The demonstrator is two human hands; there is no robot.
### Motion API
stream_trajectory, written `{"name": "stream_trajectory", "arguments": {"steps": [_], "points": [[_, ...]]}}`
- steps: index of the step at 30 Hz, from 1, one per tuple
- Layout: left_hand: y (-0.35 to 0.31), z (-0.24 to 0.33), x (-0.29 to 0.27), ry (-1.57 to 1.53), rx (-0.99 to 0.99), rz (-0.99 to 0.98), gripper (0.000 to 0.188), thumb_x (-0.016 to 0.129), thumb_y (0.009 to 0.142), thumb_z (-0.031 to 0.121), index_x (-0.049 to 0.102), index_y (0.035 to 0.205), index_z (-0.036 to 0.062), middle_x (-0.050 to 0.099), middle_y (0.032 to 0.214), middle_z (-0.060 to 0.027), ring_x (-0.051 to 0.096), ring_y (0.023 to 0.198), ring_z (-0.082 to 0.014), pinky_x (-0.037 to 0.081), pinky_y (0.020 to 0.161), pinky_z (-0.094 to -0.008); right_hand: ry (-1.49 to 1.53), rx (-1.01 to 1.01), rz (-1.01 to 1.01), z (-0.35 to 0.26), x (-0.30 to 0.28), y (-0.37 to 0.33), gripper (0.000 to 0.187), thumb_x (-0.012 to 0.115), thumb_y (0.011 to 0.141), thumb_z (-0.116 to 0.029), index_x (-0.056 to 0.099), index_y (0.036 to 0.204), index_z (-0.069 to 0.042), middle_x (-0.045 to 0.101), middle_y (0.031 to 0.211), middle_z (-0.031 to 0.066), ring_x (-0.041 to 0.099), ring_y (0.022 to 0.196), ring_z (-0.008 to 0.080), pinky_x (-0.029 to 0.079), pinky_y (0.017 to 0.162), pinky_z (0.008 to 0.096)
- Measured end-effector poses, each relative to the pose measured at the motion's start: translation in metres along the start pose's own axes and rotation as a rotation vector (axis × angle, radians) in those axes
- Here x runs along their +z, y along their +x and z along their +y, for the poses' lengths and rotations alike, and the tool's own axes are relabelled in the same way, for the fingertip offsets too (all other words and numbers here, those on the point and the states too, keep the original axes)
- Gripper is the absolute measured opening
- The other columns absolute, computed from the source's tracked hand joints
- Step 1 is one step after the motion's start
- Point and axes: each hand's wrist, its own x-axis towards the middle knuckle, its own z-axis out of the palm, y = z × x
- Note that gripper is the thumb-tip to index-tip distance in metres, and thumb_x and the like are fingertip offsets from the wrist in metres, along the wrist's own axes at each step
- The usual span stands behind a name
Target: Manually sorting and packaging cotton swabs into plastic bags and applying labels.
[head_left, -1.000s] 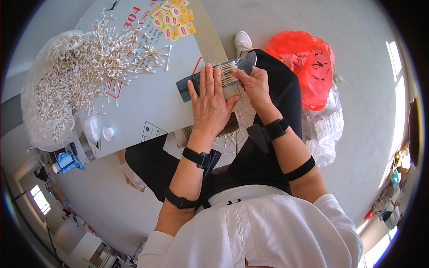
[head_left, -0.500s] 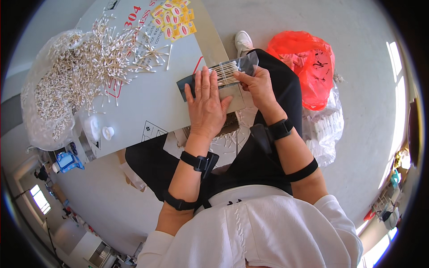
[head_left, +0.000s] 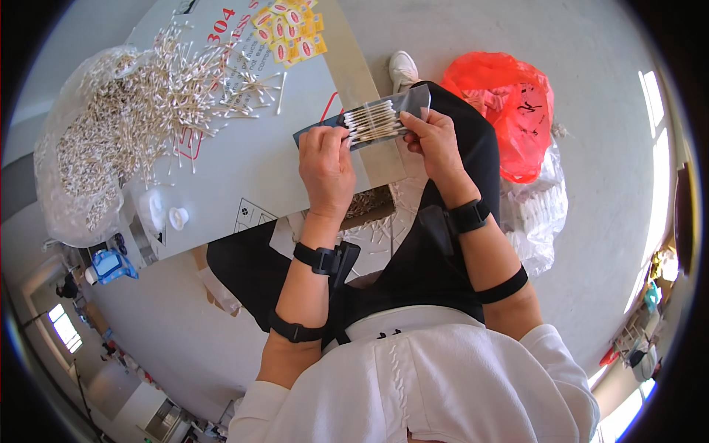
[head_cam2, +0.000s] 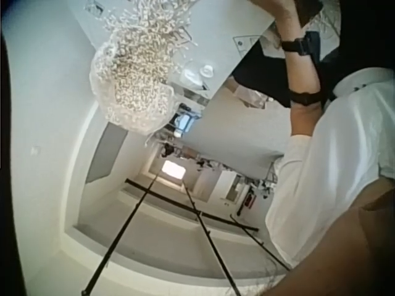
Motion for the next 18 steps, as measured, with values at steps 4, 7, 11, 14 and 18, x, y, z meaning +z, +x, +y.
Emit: {"name": "stream_trajectory", "arguments": {"steps": [4,7,11,14,18], "points": [[0.019,0.002,0.004,-0.088,-0.003,-0.072,0.015,0.069,0.077,-0.001,0.061,0.087,0.0057,0.058,0.085,-0.0076,0.058,0.086,-0.0303,0.049,0.072,-0.0413,0.033,0.008,-0.021,0.001,-0.002,0.001,0.017,0.071,0.090,-0.017,0.064,0.078,-0.007,0.058,0.068,-0.0030,0.049,0.055,0.0045,0.039,0.048,0.0191],[0.025,0.005,0.013,-0.091,0.025,-0.151,0.015,0.070,0.076,0.000,0.060,0.083,0.0063,0.058,0.083,-0.0075,0.059,0.085,-0.0303,0.049,0.073,-0.0414,0.041,0.017,-0.014,-0.001,-0.001,-0.001,0.014,0.070,0.089,-0.012,0.064,0.078,-0.007,0.058,0.067,-0.0025,0.049,0.055,0.0047,0.039,0.048,0.0191],[0.026,0.006,0.018,-0.028,-0.007,-0.192,0.016,0.071,0.075,0.000,0.059,0.082,0.0074,0.058,0.084,-0.0078,0.059,0.086,-0.0306,0.049,0.073,-0.0416,0.021,0.024,-0.016,0.001,-0.003,0.001,0.011,0.069,0.087,-0.008,0.065,0.077,-0.007,0.057,0.067,-0.0025,0.050,0.055,0.0047,0.038,0.047,0.0187],[0.025,0.007,0.020,-0.012,-0.004,-0.177,0.016,0.071,0.074,0.001,0.059,0.082,0.0077,0.058,0.084,-0.0076,0.059,0.086,-0.0308,0.049,0.073,-0.0418,0.008,0.019,0.007,0.000,-0.002,0.001,0.011,0.069,0.087,-0.008,0.066,0.076,-0.007,0.058,0.067,-0.0025,0.050,0.055,0.0045,0.038,0.047,0.0185],[0.025,0.008,0.020,-0.005,-0.011,-0.164,0.016,0.070,0.074,0.000,0.059,0.081,0.0079,0.058,0.083,-0.0073,0.059,0.085,-0.0304,0.049,0.073,-0.0415,0.012,0.001,-0.004,0.002,-0.002,0.002,0.013,0.069,0.087,-0.008,0.066,0.075,-0.007,0.058,0.066,-0.0028,0.050,0.054,0.0042,0.037,0.046,0.0184]]}}
